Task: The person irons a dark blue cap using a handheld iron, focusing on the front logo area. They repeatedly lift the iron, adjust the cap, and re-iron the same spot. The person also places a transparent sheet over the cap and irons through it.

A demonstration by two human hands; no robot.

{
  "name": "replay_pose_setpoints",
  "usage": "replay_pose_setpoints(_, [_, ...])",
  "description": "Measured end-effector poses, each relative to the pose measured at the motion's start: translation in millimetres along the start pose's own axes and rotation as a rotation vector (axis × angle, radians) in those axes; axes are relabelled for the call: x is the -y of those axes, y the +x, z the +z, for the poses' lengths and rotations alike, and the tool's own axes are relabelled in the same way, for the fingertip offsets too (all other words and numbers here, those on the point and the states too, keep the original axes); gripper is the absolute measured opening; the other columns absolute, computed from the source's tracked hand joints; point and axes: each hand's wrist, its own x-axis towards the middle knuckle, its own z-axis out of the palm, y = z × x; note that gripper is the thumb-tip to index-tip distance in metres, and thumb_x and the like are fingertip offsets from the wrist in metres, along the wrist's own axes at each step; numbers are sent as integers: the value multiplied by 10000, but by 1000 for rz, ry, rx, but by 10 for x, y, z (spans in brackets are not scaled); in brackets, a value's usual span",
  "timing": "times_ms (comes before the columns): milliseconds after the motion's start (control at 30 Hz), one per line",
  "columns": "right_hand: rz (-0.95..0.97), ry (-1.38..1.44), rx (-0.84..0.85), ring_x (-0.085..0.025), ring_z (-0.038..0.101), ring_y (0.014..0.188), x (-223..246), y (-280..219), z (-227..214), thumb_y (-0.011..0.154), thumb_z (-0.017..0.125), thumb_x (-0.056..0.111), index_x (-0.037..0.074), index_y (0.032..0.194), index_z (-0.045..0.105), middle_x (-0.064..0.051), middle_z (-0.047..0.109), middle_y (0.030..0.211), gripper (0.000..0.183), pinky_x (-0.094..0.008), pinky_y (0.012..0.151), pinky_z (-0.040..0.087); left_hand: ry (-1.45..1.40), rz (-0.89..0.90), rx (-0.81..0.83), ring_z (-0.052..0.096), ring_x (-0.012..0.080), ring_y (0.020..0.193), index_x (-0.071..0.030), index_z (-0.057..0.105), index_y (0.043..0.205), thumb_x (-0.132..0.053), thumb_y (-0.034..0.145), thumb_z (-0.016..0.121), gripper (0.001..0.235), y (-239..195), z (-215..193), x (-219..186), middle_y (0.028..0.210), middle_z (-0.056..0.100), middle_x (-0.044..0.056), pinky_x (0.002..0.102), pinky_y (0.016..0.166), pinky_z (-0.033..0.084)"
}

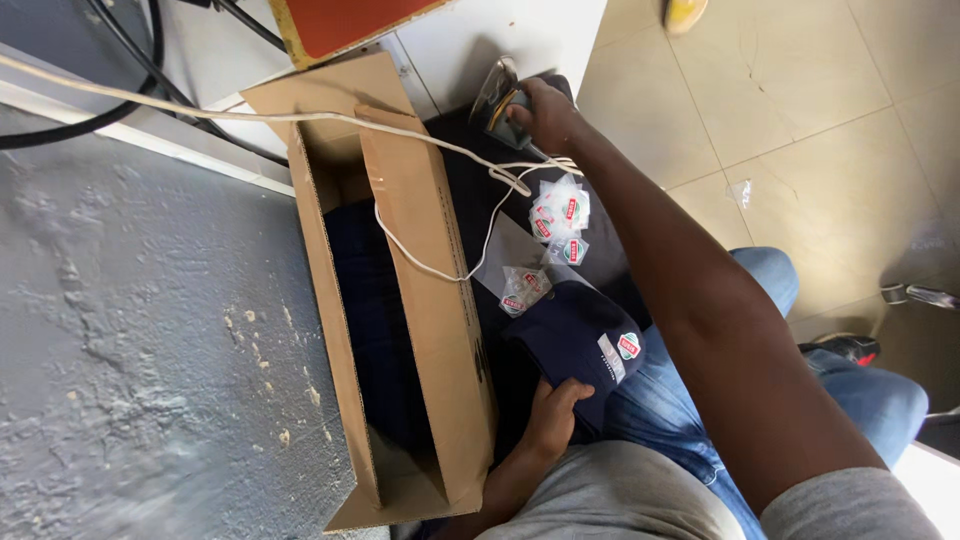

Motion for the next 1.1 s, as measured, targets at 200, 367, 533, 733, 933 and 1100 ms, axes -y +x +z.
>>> replay_pose_setpoints(200, [144,-83,147,-473,563,1258,296,-59,-29,1074,509,318,-15,1480,388,-317,563,1411,538,-540,984,453,-83,-151,-109,636,168,868,-52,705,891,-133,704,748,208,16,-6,127,923,669,43,318,855,521])
replay_pose_setpoints(367, [343,-97,217,-438,576,1158,574,-77,-136,1055,410,410,18,1520,320,-312,543,1367,615,-555,907,458,58,56,31,629,167,948,-82,715,877,-108,806,712,75,-34,-50,66,980,658,57,305,929,517])
replay_pose_setpoints(533, [181,13,95,-330,539,1099,427,-97,-32,1074,450,337,-10,1447,377,-212,390,1322,515,-480,987,539,158,202,63,647,218,1017,-88,740,929,-103,802,719,130,97,-122,457,1065,663,140,328,978,505])
replay_pose_setpoints(733, [160,-3,69,-339,498,1171,348,-99,-31,1072,479,323,36,1416,365,-184,351,1336,462,-513,1057,492,-48,-42,-17,663,178,973,-35,724,984,-115,747,726,250,-93,28,-196,1024,709,53,311,951,530])
replay_pose_setpoints(933, [185,23,47,-367,527,1211,317,-134,19,1064,540,329,47,1431,365,-199,358,1365,495,-519,1065,456,34,54,14,671,202,977,-50,738,965,-123,758,723,220,-34,-45,17,1039,706,87,324,962,536])
replay_pose_setpoints(1100, [199,-35,-20,-359,510,1259,195,-101,109,1064,568,410,11,1421,476,-222,413,1420,543,-494,1071,423,-89,-118,-33,647,184,986,-23,718,977,-95,759,713,230,-162,8,-342,1016,683,55,309,946,533])
